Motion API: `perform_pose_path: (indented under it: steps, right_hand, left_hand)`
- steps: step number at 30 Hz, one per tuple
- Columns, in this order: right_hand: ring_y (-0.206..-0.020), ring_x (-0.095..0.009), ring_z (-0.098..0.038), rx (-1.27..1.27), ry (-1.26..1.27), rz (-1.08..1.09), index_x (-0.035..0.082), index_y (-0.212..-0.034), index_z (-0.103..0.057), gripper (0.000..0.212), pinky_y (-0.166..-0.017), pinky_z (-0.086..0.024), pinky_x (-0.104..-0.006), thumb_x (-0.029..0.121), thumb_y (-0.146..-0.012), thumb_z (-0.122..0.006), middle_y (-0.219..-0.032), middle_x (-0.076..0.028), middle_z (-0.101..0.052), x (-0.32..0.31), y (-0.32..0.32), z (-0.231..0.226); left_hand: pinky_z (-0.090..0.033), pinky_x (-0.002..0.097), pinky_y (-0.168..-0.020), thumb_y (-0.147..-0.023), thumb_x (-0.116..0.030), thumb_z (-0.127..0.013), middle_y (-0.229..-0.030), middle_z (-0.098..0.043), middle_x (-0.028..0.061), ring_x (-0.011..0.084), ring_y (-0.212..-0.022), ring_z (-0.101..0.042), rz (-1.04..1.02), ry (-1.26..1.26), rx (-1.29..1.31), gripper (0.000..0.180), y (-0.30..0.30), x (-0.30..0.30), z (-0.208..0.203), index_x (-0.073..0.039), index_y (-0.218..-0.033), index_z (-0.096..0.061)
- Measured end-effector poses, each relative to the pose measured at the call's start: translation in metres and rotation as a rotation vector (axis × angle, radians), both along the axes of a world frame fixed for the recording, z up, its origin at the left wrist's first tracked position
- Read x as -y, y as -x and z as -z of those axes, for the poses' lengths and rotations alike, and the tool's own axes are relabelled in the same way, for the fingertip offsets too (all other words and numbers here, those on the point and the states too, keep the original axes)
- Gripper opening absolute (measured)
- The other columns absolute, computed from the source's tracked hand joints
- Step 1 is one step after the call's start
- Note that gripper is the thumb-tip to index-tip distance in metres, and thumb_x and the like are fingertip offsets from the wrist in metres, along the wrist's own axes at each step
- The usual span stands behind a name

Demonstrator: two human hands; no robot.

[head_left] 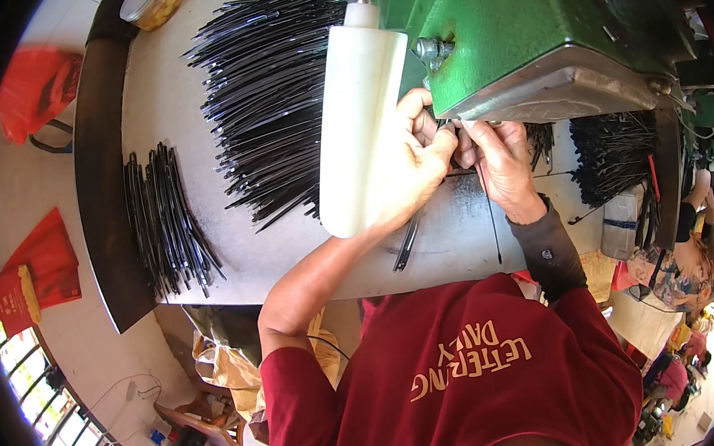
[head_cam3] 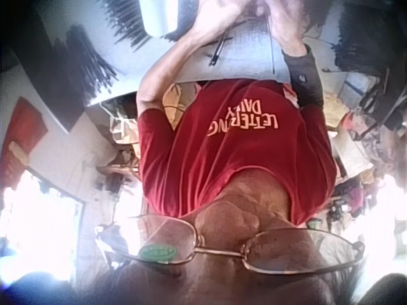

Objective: The person fastens metal tips onto thin rods using a machine and arranges the processed rods into stacks on the table by hand.

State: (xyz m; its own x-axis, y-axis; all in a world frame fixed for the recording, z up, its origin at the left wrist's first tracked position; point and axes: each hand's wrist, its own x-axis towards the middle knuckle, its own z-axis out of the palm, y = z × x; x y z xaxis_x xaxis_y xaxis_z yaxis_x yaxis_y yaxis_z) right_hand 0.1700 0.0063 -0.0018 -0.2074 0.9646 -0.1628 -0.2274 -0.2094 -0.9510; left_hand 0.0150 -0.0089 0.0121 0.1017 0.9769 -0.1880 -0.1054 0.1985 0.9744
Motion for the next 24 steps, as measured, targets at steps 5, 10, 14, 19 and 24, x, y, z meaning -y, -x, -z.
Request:
perform_pose_path:
  steps: [5, 10, 14, 19, 24]
  right_hand:
    - [-0.053, -0.009, -0.053, -0.063, 0.034, 0.018, -0.003, -0.09, -0.068, 0.013, -0.047, -0.041, -0.0213, 0.007, -0.092, -0.06, -0.068, -0.005, -0.061, -0.002, 0.001, 0.0]
    - [-0.052, -0.009, -0.052, -0.049, 0.042, -0.021, -0.002, -0.091, -0.067, 0.014, -0.046, -0.041, -0.022, 0.01, -0.092, -0.061, -0.067, -0.005, -0.061, -0.004, -0.003, 0.001]
    - [-0.055, -0.009, -0.054, -0.07, 0.075, -0.032, -0.002, -0.091, -0.067, 0.014, -0.046, -0.042, -0.0221, 0.01, -0.092, -0.061, -0.073, -0.006, -0.063, -0.005, -0.003, 0.0]
    - [-0.065, -0.01, -0.056, -0.056, 0.005, -0.051, 0.0, -0.095, -0.066, 0.012, -0.047, -0.045, -0.0221, 0.01, -0.093, -0.06, -0.085, -0.005, -0.063, -0.006, -0.002, 0.0]
    - [-0.063, -0.01, -0.056, -0.048, 0.012, -0.079, 0.0, -0.097, -0.065, 0.012, -0.047, -0.045, -0.0223, 0.009, -0.093, -0.06, -0.082, -0.005, -0.062, -0.008, -0.003, -0.005]
  left_hand:
    - [-0.04, 0.0228, -0.042, -0.085, -0.004, -0.06, -0.063, -0.059, 0.0021, 0.0068, -0.047, -0.051, -0.085, -0.078, -0.01, 0.005, -0.003, -0.002, 0.017, 0.0, -0.088, -0.061]
    - [-0.04, 0.0231, -0.043, -0.085, -0.004, -0.06, -0.064, -0.06, 0.0028, 0.0071, -0.047, -0.051, -0.102, -0.075, -0.011, 0.006, -0.004, -0.003, 0.016, 0.0, -0.089, -0.061]
    - [-0.041, 0.023, -0.043, -0.085, -0.003, -0.059, -0.065, -0.061, 0.0028, 0.0073, -0.048, -0.052, -0.108, -0.06, 0.018, 0.006, -0.004, -0.003, 0.017, 0.0, -0.09, -0.061]
    - [-0.041, 0.0227, -0.043, -0.085, -0.003, -0.059, -0.066, -0.062, 0.0031, 0.0072, -0.049, -0.052, -0.081, -0.02, 0.057, 0.007, -0.002, -0.002, 0.01, 0.0, -0.091, -0.061]
    - [-0.041, 0.0222, -0.043, -0.085, -0.003, -0.058, -0.068, -0.062, 0.0034, 0.0073, -0.049, -0.053, -0.032, 0.013, 0.073, 0.006, 0.001, -0.005, 0.003, 0.0, -0.09, -0.061]
